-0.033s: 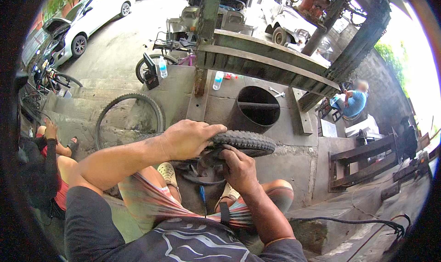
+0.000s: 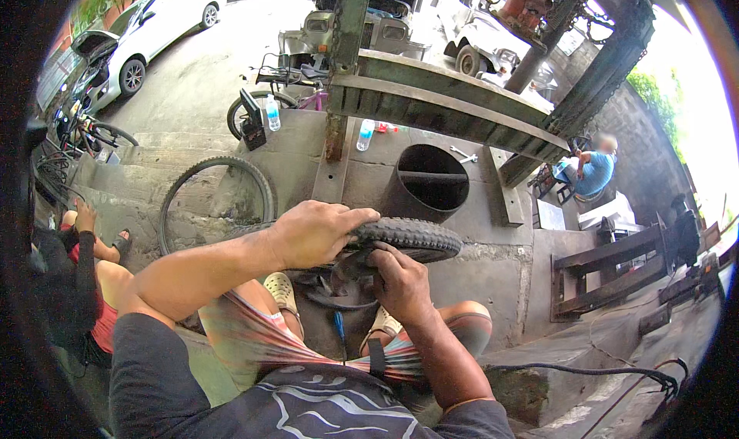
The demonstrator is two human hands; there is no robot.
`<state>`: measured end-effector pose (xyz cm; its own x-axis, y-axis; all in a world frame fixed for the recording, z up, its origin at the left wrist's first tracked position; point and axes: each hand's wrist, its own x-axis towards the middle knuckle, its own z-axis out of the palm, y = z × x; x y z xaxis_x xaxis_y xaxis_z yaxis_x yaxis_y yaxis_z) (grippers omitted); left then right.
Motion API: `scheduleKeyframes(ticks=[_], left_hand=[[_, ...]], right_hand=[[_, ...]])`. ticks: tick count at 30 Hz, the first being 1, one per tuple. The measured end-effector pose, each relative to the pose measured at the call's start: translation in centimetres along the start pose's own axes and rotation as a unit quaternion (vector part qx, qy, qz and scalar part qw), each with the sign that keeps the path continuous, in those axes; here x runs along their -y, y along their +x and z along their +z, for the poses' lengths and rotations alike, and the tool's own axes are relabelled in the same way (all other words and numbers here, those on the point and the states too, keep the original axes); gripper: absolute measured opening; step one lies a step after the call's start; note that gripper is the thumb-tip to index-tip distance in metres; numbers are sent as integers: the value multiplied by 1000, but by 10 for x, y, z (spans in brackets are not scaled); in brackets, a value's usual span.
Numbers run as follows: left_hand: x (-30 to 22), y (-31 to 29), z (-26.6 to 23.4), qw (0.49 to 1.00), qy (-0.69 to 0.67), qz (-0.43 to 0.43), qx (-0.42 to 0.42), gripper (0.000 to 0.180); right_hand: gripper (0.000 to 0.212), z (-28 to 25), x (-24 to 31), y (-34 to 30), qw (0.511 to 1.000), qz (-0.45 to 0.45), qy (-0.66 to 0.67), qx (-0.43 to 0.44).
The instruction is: The person removes a bicycle tire from the rim, inspects the inner tube, and reassembles the tire onto the wheel using tire levers. The person works on the wheel while sitting on the ground in a workshop area.
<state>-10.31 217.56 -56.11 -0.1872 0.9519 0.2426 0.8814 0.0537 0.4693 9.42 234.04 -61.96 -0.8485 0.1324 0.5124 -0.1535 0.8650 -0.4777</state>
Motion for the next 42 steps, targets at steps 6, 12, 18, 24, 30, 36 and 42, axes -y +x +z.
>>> scheduleKeyframes(ticks=[6,12,18,24,30,36,42], left_hand=[[9,-3,15,993,-86,-24,-74,56],[14,8,-11,998,-40,-30,37,68],[4,21,-38,981,-17,-82,175,70],[-4,14,-17,992,54,-63,100,48],[3,11,-15,996,-53,-64,40,30],[5,3,8,988,-122,-61,-71,28],[19,18,-6,973,-192,-125,34,35]], right_hand=[[42,-6,1,8,1000,5,17,3],[42,-1,-9,15,999,-37,31,-5],[46,14,-34,-5,997,-49,58,-4],[47,12,-26,-1,998,-34,43,25],[50,6,-15,-1,997,-17,66,29],[50,5,-7,-2,998,-6,60,-9],[42,1,-4,6,997,-5,81,-14]])
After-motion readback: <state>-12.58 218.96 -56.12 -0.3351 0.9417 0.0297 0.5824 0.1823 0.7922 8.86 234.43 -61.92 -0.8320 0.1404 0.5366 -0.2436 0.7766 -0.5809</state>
